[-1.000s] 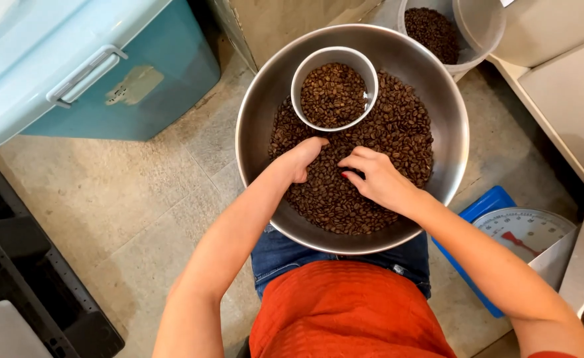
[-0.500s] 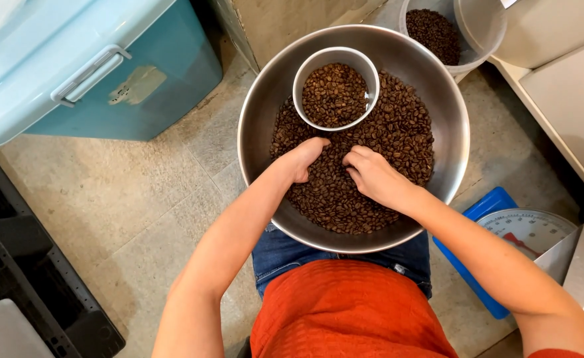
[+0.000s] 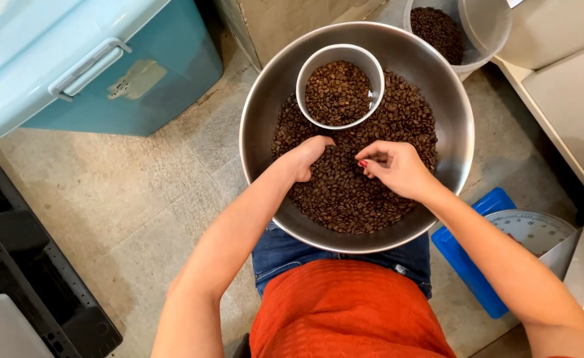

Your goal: Sorting roasted coffee beans by hand to remove defects

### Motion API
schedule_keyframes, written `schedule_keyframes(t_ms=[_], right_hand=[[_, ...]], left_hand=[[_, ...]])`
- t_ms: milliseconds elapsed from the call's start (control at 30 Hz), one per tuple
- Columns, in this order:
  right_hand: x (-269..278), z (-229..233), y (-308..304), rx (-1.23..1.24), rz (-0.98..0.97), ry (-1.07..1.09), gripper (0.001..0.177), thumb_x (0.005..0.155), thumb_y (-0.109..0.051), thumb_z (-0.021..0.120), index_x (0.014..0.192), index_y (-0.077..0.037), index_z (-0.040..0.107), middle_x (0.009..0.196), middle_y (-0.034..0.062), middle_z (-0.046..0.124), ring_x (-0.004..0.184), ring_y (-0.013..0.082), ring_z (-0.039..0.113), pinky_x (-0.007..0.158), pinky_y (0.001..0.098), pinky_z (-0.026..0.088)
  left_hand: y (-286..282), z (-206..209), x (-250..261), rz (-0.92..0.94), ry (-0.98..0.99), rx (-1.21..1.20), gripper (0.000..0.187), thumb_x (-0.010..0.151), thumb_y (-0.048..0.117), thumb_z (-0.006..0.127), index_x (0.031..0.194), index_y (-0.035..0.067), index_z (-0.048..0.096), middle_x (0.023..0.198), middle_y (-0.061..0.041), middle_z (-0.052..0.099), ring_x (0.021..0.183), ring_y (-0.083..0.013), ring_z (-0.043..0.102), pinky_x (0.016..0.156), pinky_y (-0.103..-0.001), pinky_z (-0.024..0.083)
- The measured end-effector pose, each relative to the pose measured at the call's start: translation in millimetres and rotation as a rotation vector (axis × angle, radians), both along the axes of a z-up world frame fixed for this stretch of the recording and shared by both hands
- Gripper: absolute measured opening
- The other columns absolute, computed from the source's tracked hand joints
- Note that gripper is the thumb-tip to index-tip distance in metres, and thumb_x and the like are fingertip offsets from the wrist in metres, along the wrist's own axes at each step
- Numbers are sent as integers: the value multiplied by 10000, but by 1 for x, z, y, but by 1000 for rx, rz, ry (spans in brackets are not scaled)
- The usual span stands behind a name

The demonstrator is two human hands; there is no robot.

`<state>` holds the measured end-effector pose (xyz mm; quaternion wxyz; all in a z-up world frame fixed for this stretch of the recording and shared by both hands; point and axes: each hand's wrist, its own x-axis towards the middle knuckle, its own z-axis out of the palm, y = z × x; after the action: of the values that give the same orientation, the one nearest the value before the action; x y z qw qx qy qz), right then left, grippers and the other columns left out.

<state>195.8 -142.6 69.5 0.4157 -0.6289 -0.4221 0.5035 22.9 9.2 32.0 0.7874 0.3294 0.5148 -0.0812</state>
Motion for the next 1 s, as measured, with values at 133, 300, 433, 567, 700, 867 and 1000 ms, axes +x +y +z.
schedule_keyframes(t_ms=[133,300,433,567,700,867,1000], right_hand=[[0,9,-3,-117,-91,236,170,967,81,585,1083,95,708,937,192,729,815,189,712,735,287,634],[-3,23,-1,-196,-121,482,240,1010,79,483,1157,136,664,1016,238,733,904,254,734,817,334,632],[-1,22,0,-191,-119,515,277,1008,93,447,1191,147,649,1031,280,723,937,298,738,853,372,635],[-4,34,2,-210,-134,519,310,1008,90,426,1219,145,645,1068,296,727,983,320,738,899,378,616],[-3,32,3,-207,-134,506,284,996,80,495,1233,136,642,1075,291,736,999,338,744,921,395,613],[-5,29,-6,-1,-11,-11,292,932,101,595,1200,44,698,998,193,773,957,290,766,848,372,638],[-2,22,-6,297,106,-607,299,952,62,610,1157,-98,756,970,49,770,927,225,737,829,361,605]], left_hand=[[2,-19,1,23,21,-17,293,894,233,568,965,-25,688,850,-187,692,798,-310,720,785,-466,626],[3,-19,-1,38,-15,-16,276,882,243,577,877,-3,700,799,-180,707,729,-311,733,721,-478,636],[1,-13,1,63,0,-29,261,876,227,592,905,-13,690,800,-176,693,735,-319,728,715,-459,641],[2,-19,1,48,2,-20,269,885,239,597,919,-11,690,815,-181,704,747,-315,738,714,-460,646],[0,-6,1,27,7,-4,278,897,253,588,932,-5,686,825,-171,706,758,-299,740,715,-449,648],[-3,7,1,22,20,-8,316,928,258,563,1037,-18,671,886,-184,712,838,-305,740,795,-466,635],[-2,-9,1,12,23,3,414,999,302,486,1175,-48,622,998,-190,708,970,-282,727,907,-492,597]])
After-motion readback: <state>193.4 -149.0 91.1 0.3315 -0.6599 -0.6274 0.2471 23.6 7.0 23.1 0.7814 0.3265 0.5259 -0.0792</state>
